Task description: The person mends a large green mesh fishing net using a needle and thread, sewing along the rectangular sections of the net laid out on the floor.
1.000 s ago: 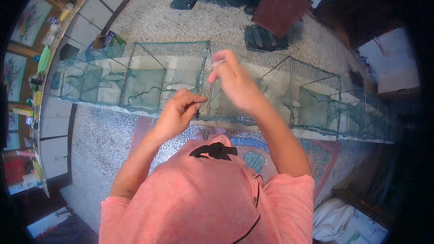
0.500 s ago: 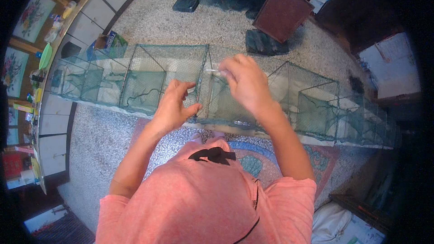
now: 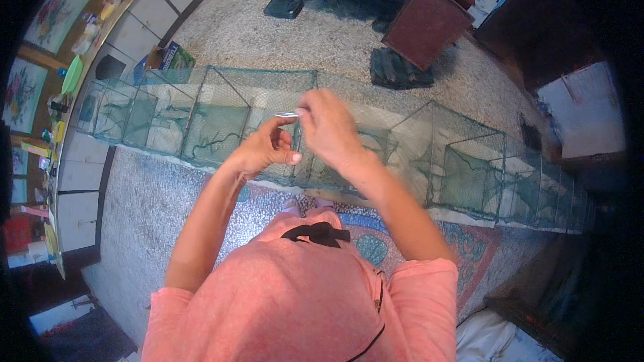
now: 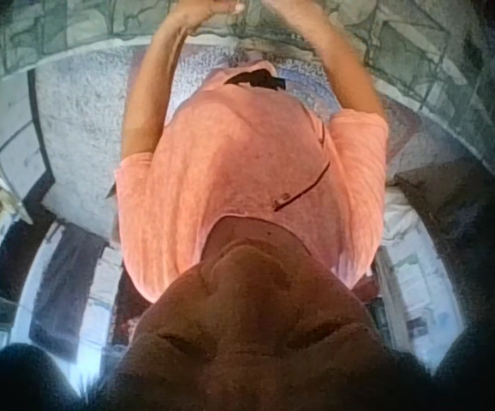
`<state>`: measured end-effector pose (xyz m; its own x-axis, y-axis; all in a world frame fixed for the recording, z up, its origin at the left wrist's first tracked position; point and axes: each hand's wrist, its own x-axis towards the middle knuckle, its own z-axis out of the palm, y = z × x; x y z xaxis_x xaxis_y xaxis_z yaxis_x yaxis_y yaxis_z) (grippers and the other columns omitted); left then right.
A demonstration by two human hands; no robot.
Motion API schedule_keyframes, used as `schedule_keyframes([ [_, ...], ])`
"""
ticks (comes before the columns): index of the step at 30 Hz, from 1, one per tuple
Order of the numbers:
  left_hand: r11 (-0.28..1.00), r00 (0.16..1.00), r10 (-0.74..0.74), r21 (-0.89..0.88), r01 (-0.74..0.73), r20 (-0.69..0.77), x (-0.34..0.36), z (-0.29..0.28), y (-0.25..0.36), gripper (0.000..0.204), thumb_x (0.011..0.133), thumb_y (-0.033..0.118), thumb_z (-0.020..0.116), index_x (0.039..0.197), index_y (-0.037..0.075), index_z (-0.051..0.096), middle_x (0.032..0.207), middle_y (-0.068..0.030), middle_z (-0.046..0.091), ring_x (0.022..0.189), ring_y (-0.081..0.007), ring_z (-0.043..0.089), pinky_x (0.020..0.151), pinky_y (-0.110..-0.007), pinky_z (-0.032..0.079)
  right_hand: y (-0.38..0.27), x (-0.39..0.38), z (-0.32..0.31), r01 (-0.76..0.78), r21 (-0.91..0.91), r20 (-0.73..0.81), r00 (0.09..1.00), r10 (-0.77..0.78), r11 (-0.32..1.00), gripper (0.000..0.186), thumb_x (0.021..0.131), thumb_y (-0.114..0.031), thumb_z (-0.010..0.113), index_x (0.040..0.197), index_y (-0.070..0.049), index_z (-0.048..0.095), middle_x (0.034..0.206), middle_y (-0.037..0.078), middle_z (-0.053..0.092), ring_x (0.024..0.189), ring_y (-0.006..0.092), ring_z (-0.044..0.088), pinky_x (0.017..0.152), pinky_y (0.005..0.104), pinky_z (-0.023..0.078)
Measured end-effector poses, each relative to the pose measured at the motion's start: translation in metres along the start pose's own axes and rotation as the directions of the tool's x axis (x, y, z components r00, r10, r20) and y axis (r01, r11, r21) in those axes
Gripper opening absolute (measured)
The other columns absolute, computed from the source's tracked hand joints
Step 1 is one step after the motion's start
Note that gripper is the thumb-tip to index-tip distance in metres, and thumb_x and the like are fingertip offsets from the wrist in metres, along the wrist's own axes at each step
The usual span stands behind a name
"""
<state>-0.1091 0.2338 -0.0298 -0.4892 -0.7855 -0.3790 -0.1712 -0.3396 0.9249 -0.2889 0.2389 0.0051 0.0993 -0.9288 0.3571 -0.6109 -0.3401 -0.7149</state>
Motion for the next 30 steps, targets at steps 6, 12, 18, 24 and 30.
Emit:
schedule_keyframes([
  [6, 0.999, 1.0, -0.019, -0.037, 0.019, 0.013, -0.007, 0.001, 0.004, 0.086, 0.059, 0.014, 0.084, 0.13, -0.003, 0.038, 0.102, -0.0094, 0.055, 0.094, -0.0178, 0.054, 0.084, -0.031, 0.046, -0.021, 0.009, 0.017, 0.189, -0.356, 0.094, 0.982, -0.166, 0.915, 0.008, 0.073, -0.01, 0.065, 0.076, -0.006, 0.059, 0.084, 0.009, 0.052, 0.083, 0.0286, 0.053, 0.068, 0.0391, 0.044],
  [12, 0.868, 0.945, 0.324, 0.41, -0.278, -0.047, -0.013, 0.016, 0.015, 0.083, 0.062, 0.002, 0.078, 0.132, 0.0, 0.034, 0.117, -0.0166, 0.048, 0.092, -0.0216, 0.058, 0.084, -0.032, 0.047, -0.062, 0.037, 0.022, 0.321, 0.066, -0.118, 0.943, -0.312, 0.945, 0.01, 0.078, -0.017, 0.064, 0.079, -0.008, 0.059, 0.079, 0.009, 0.056, 0.08, 0.0263, 0.055, 0.065, 0.0393, 0.044],
  [18, 0.869, 0.897, 0.43, 0.317, -0.38, -0.104, -0.032, 0.026, 0.029, 0.08, 0.068, -0.003, 0.071, 0.137, 0.007, 0.033, 0.133, -0.0116, 0.037, 0.084, -0.0145, 0.051, 0.072, -0.028, 0.047, -0.096, 0.063, -0.067, 0.507, 0.517, -0.504, 0.831, -0.234, 0.69, 0.011, 0.094, -0.013, 0.052, 0.1, -0.004, 0.049, 0.076, 0.005, 0.057, 0.064, 0.0114, 0.058, 0.06, 0.0241, 0.051],
  [24, 0.783, 0.834, 0.55, 0.316, -0.536, 0.053, -0.029, 0.029, 0.035, 0.068, 0.069, -0.007, 0.067, 0.129, 0.009, 0.041, 0.113, -0.0077, 0.045, 0.08, -0.0162, 0.046, 0.076, -0.027, 0.043, -0.096, 0.042, -0.096, 0.6, 0.381, -0.533, 0.765, -0.363, 0.704, 0.011, 0.095, -0.012, 0.051, 0.097, -0.002, 0.048, 0.076, 0.007, 0.056, 0.065, 0.0122, 0.057, 0.062, 0.0241, 0.05],
  [30, 0.716, 0.807, 0.585, 0.512, -0.474, -0.072, -0.039, 0.031, 0.021, 0.045, 0.069, -0.003, 0.07, 0.107, 0.004, 0.047, 0.095, -0.0091, 0.047, 0.079, -0.0199, 0.048, 0.073, -0.03, 0.044, -0.057, 0.013, -0.082, 0.082, -0.156, -0.027, 0.996, -0.088, 0.984, 0.007, 0.083, -0.007, 0.061, 0.087, -0.005, 0.054, 0.08, 0.009, 0.056, 0.077, 0.0244, 0.056, 0.068, 0.0326, 0.046],
])
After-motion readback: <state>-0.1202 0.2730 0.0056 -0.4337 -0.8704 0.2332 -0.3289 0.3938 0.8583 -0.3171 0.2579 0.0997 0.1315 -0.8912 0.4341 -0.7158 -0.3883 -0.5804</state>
